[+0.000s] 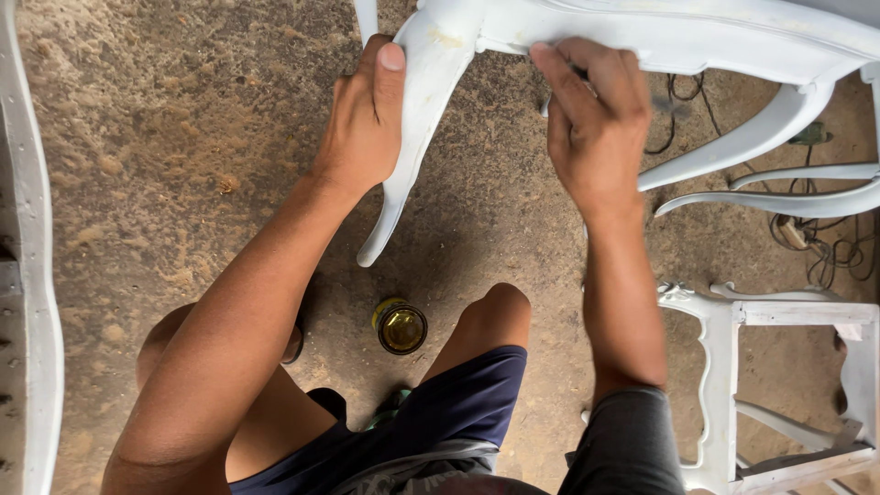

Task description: The person kneels on the floor and uses a knife to scoop a yellow substance from a small jar. They then apply the substance to the curved leg of a white table, spreading it along the surface.

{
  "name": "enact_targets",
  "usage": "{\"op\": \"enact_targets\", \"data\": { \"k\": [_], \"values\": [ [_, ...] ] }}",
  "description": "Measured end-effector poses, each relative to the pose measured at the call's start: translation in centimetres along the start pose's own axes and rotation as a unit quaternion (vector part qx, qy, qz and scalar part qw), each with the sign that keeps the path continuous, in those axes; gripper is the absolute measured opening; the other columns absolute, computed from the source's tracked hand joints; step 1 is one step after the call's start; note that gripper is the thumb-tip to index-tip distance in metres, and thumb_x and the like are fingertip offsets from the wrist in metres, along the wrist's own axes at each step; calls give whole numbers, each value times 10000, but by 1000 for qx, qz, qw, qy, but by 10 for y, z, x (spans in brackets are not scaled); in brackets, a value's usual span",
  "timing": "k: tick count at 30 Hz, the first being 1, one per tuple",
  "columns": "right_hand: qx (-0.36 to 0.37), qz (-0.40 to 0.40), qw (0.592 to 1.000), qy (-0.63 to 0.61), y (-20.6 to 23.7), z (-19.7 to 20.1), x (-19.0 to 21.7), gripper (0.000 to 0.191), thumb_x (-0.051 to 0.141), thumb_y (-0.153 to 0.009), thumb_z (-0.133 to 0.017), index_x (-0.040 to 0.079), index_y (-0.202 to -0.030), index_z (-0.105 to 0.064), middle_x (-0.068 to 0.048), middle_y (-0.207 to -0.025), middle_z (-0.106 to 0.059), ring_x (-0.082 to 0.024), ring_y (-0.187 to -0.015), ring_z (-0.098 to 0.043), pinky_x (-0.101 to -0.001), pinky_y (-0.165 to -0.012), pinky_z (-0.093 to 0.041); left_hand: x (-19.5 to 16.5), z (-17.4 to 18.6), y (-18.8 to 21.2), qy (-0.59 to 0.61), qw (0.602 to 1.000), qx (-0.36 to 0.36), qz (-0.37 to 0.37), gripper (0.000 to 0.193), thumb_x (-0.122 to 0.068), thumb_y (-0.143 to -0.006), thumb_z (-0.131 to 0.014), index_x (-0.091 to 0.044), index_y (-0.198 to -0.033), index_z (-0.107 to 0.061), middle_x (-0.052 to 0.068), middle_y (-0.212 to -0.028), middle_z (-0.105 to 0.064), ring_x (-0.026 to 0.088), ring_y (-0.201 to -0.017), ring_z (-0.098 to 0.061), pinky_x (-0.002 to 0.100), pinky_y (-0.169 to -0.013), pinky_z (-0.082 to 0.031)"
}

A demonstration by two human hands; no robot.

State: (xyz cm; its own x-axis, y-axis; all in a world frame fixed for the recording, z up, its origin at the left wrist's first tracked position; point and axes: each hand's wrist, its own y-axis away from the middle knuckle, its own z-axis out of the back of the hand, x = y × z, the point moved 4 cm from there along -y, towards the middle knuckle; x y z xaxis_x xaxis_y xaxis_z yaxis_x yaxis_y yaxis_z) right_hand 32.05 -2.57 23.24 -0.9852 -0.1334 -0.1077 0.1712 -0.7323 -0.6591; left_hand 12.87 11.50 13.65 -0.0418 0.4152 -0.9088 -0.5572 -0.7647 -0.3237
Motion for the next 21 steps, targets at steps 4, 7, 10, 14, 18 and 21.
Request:
{"op": "enact_targets", "data": {
  "k": [4, 7, 10, 14, 18, 21],
  "values": [
    [-135, -156, 974, -98, 38, -16, 7, 423, -130, -1010, -625, 127, -1331, -723, -64, -1165, -654, -142, -984, -629, -238, -719, -522, 1, 0, -2, -5, 1000, -6, 10, 848, -619, -1073, -72, 53, -1273, -550, 111, -661, -632, 249, -628, -728, 415, -529, -559],
    [-241, -221, 935, -137, 51, -45, 14, 408, -119, -1018, -632, 159, -1302, -727, -30, -1120, -628, -150, -937, -587, -234, -678, -495, 1, 0, -3, -4, 1000, 4, 9, 826, -605, -1082, -65, 38, -1223, -563, 116, -685, -647, 252, -665, -738, 417, -565, -575],
    [-278, -263, 905, -184, 54, -72, 24, 414, -110, -1021, -620, 150, -1331, -710, -21, -1158, -595, -139, -948, -559, -230, -663, -493, 0, 2, -1, -2, 1000, 1, -5, 772, -588, -1105, -85, 9, -1149, -573, 120, -719, -660, 251, -710, -746, 417, -614, -581],
    [-302, -287, 879, -231, 45, -89, 39, 390, -99, -1023, -655, 127, -1339, -690, -36, -1227, -549, -109, -972, -560, -230, -727, -522, -2, 3, 0, 6, 1000, -6, -19, 726, -579, -1121, -110, -12, -1102, -562, 116, -759, -681, 248, -742, -752, 414, -653, -573],
    [-311, -268, 886, -214, 39, -90, 46, 369, -103, -1043, -662, 98, -1352, -682, -36, -1258, -537, -89, -972, -569, -223, -762, -525, -1, 3, 0, 10, 1000, -3, 0, 731, -586, -1116, -109, -11, -1105, -560, 118, -787, -686, 244, -757, -741, 406, -668, -569],
    [-307, -267, 889, -212, 41, -94, 41, 374, -100, -1043, -667, 118, -1347, -691, -33, -1267, -533, -87, -963, -566, -227, -743, -529, 3, 2, -2, 23, 1000, -4, 16, 760, -603, -1086, -104, -8, -1128, -575, 110, -786, -694, 227, -757, -754, 387, -666, -596]
  ]
}}
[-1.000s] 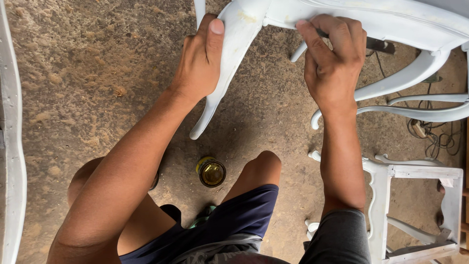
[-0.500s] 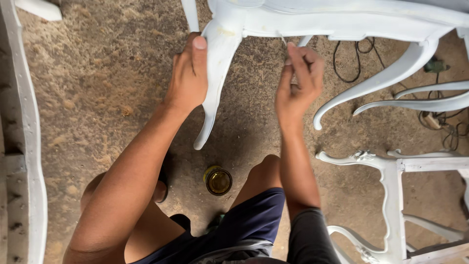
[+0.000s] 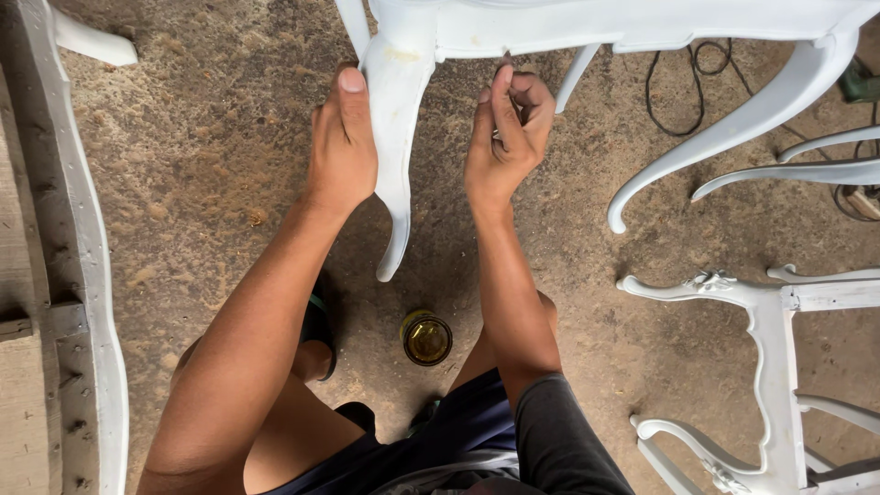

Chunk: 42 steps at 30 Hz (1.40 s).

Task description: The person kneels on the floor and uses a knife to scoop a yellow substance from a small jar. They then apply the substance to the curved leg of a white table, spreading it along the surface.

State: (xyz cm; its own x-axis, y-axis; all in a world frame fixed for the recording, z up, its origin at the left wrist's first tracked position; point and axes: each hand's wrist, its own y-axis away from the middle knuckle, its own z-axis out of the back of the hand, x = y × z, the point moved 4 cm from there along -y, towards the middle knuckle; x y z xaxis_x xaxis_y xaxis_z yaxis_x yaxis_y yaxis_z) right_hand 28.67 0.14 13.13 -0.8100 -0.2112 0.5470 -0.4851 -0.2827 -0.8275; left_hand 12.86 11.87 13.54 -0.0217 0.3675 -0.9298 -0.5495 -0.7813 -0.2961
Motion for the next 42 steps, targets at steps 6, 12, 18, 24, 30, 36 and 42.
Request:
{"op": "enact_targets", "data": {
  "k": [6, 12, 18, 24, 30, 36, 42],
  "values": [
    [28, -18, 998, 58, 2, 1, -14, 358, -94, -1009, -705, 136, -1281, -745, -9, -1124, -593, -80, -857, -530, -224, -650, -465, 1, 2, -6, -10, 1000, -13, -5, 844, -632, -1086, -93, 21, -1143, -626, 147, -828, -691, 264, -795, -737, 428, -703, -581],
    [37, -59, 997, 26, 7, 43, 17, 413, -125, -1013, -619, 79, -1368, -670, -62, -1209, -597, -123, -975, -598, -271, -784, -541, -4, 3, -6, -11, 1000, -15, -13, 853, -623, -1110, -117, 58, -1181, -627, 170, -890, -697, 327, -833, -720, 465, -744, -561],
    [53, -53, 993, 91, -11, 50, 39, 410, -124, -975, -659, 75, -1330, -710, -45, -1142, -606, -135, -984, -597, -281, -798, -544, -3, 4, -3, -18, 1000, -11, 8, 803, -590, -1093, -132, 31, -1088, -640, 147, -791, -672, 268, -746, -706, 433, -665, -536],
    [72, -99, 990, 67, -17, 42, 41, 406, -121, -968, -653, 68, -1322, -711, -42, -1107, -643, -99, -875, -610, -257, -713, -530, -3, 5, -1, -12, 999, -12, -29, 765, -569, -1133, -157, 45, -1140, -613, 144, -840, -693, 261, -781, -723, 428, -683, -552],
    [85, -95, 990, 62, -17, 45, 40, 395, -119, -980, -657, 83, -1313, -718, -45, -1145, -670, -90, -884, -640, -237, -721, -560, 0, 4, 0, -13, 1000, -7, -12, 766, -562, -1118, -143, 41, -1150, -614, 129, -809, -698, 242, -773, -743, 409, -671, -572],
    [91, -98, 989, 56, -18, 42, 40, 386, -128, -977, -639, 74, -1293, -727, -50, -1114, -685, -89, -820, -623, -241, -635, -507, -1, 4, 0, -10, 1000, -3, -18, 790, -575, -1120, -137, 35, -1126, -639, 136, -801, -700, 244, -759, -744, 413, -664, -573],
    [111, -89, 989, 31, -19, 41, 48, 417, -134, -973, -606, 49, -1337, -696, -87, -1183, -660, -120, -960, -687, -246, -791, -607, 2, 3, 0, -26, 1000, -10, -7, 828, -604, -1097, -95, 29, -1156, -625, 125, -789, -675, 245, -757, -740, 397, -659, -595]
  ]
}}
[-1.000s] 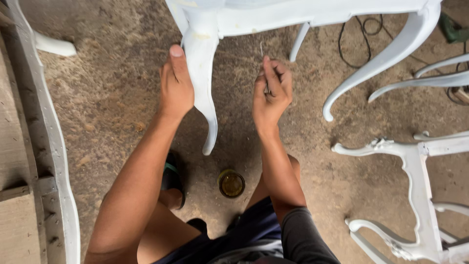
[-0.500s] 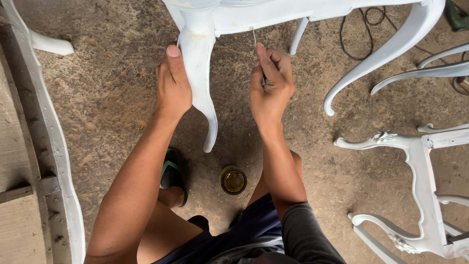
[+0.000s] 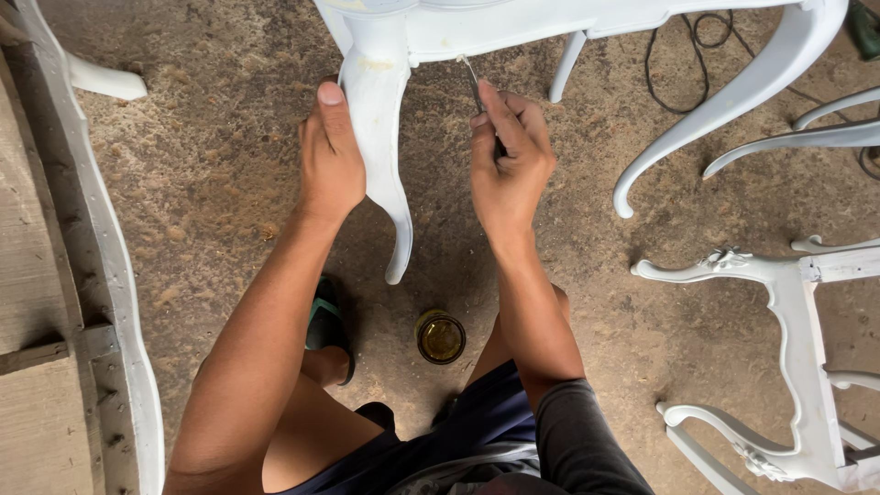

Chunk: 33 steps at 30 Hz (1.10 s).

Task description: The person kneels on the floor and uses a knife to scoop a yellow substance from a small jar. They then apply the substance to the curved leg of a white table, spreading it along the surface.

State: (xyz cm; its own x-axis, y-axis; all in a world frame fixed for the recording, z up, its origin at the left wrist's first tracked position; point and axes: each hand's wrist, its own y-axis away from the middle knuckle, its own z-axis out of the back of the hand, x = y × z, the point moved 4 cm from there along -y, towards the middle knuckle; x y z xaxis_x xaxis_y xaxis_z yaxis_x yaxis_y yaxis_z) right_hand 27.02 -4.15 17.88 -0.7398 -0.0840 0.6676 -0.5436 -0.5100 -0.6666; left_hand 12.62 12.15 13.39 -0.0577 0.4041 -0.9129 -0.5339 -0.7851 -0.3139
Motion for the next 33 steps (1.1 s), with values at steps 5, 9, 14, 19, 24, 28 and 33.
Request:
{"op": "enact_targets", "data": {
  "k": [5, 9, 14, 19, 24, 28, 33],
  "values": [
    [6, 0, 1000, -22, -4, -6, 17, 397, -134, -989, -605, 39, -1336, -692, -86, -1179, -662, -126, -962, -686, -251, -802, -608, -2, -1, 2, 4, 1000, 7, 2, 829, -612, -1089, -87, 21, -1132, -620, 128, -794, -667, 256, -752, -738, 396, -653, -604],
    [-1, 67, 998, 17, -13, -19, 32, 415, -127, -978, -650, 50, -1350, -694, -64, -1173, -641, -142, -998, -651, -257, -788, -572, -6, -1, 3, 15, 1000, 7, -7, 808, -607, -1095, -107, 22, -1160, -611, 138, -840, -727, 257, -800, -776, 410, -689, -625],
    [-2, 74, 997, 21, -19, -30, 39, 456, -130, -998, -648, 73, -1407, -658, -61, -1240, -615, -121, -975, -640, -251, -815, -573, -7, 0, 5, 6, 999, 21, 24, 792, -597, -1079, -93, 6, -1159, -600, 136, -797, -729, 250, -773, -787, 402, -671, -636],
    [-4, 87, 994, 70, -15, -41, 39, 482, -113, -990, -682, 89, -1424, -635, -58, -1239, -577, -127, -945, -620, -243, -770, -573, -8, 0, 6, 0, 1000, 23, 19, 798, -603, -1076, -76, 6, -1172, -583, 136, -821, -734, 249, -802, -795, 397, -674, -642],
    [-13, 124, 977, 175, -14, -48, 32, 466, -76, -1045, -730, 144, -1448, -651, -29, -1248, -510, -84, -894, -606, -233, -755, -585, -6, 0, 6, -3, 1000, 17, 12, 813, -617, -1083, -86, 11, -1206, -588, 147, -846, -745, 255, -824, -794, 405, -705, -637],
    [-18, 114, 980, 161, -11, -42, 30, 472, -64, -1049, -734, 165, -1451, -637, -27, -1249, -520, -63, -886, -582, -207, -717, -563, -4, 0, 5, -6, 1000, 18, -5, 802, -617, -1077, -74, -6, -1152, -588, 129, -786, -727, 246, -772, -801, 380, -651, -644],
    [-7, 126, 988, 85, -9, -32, 35, 492, -70, -1064, -698, 163, -1487, -603, -10, -1230, -532, -80, -910, -592, -233, -760, -556, -4, 0, 6, -16, 998, 13, -60, 775, -593, -1133, -79, -8, -1178, -585, 130, -827, -721, 255, -789, -793, 388, -672, -615]
  ]
}}
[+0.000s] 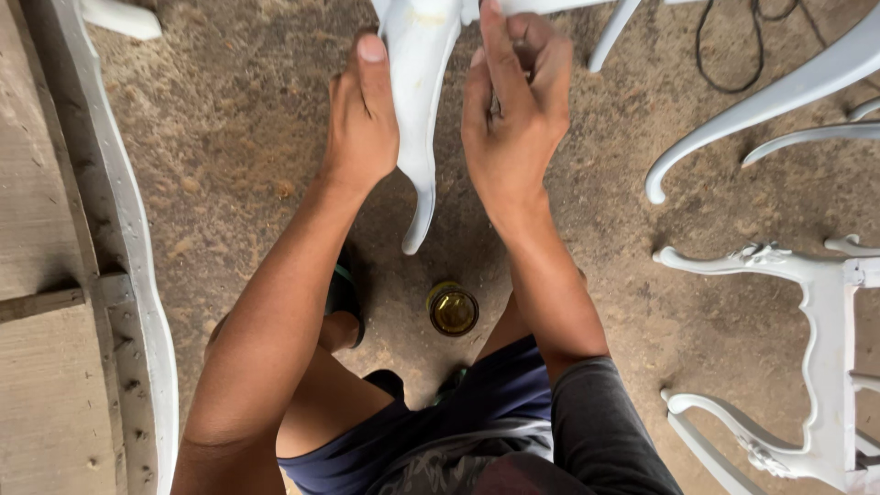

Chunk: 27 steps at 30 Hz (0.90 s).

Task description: The person kneels on the floor and uses a knife to scoop a yellow substance from a small jar. They then apply the substance to the curved leg of a white table, spreading it along the surface.

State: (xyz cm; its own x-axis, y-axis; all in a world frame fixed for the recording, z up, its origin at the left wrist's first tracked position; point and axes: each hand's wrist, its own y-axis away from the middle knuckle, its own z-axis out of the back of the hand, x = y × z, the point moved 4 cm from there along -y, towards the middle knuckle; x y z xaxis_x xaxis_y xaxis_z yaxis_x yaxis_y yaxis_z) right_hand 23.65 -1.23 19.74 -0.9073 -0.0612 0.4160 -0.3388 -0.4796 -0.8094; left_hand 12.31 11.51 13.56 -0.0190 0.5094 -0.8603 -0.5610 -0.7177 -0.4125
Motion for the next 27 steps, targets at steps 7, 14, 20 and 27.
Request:
{"op": "enact_targets", "data": {
  "k": [7, 14, 20, 27],
  "values": [
    [15, -20, 999, -33, -2, -4, -2, 425, -86, -1073, -716, 136, -1429, -647, -24, -1128, -505, -95, -836, -582, -279, -732, -523, -1, 1, -2, 34, 999, -12, -9, 759, -580, -1148, -114, 7, -1219, -590, 109, -807, -721, 226, -772, -789, 378, -642, -609],
    [22, -18, 999, -36, -6, 5, -3, 419, -104, -1060, -695, 108, -1418, -650, -36, -1149, -537, -96, -820, -588, -278, -705, -501, 6, -1, -9, 32, 999, -29, -11, 730, -556, -1149, -126, -5, -1089, -602, 75, -685, -636, 199, -638, -721, 373, -575, -542],
    [-8, 9, 999, -36, -12, -1, -4, 361, -77, -1054, -693, 113, -1359, -652, -24, -1103, -528, -103, -833, -600, -282, -692, -502, 9, -2, -10, 37, 999, -33, -15, 721, -558, -1157, -122, -17, -1082, -592, 80, -703, -639, 199, -664, -726, 376, -600, -552],
    [-3, 10, 1000, -6, -18, -14, -8, 334, -43, -1043, -737, 116, -1332, -688, -34, -1083, -499, -103, -836, -614, -277, -676, -516, 10, -4, -10, 46, 998, -29, -6, 729, -569, -1137, -113, -22, -1096, -594, 70, -687, -639, 191, -640, -733, 353, -553, -571]
  ]
}}
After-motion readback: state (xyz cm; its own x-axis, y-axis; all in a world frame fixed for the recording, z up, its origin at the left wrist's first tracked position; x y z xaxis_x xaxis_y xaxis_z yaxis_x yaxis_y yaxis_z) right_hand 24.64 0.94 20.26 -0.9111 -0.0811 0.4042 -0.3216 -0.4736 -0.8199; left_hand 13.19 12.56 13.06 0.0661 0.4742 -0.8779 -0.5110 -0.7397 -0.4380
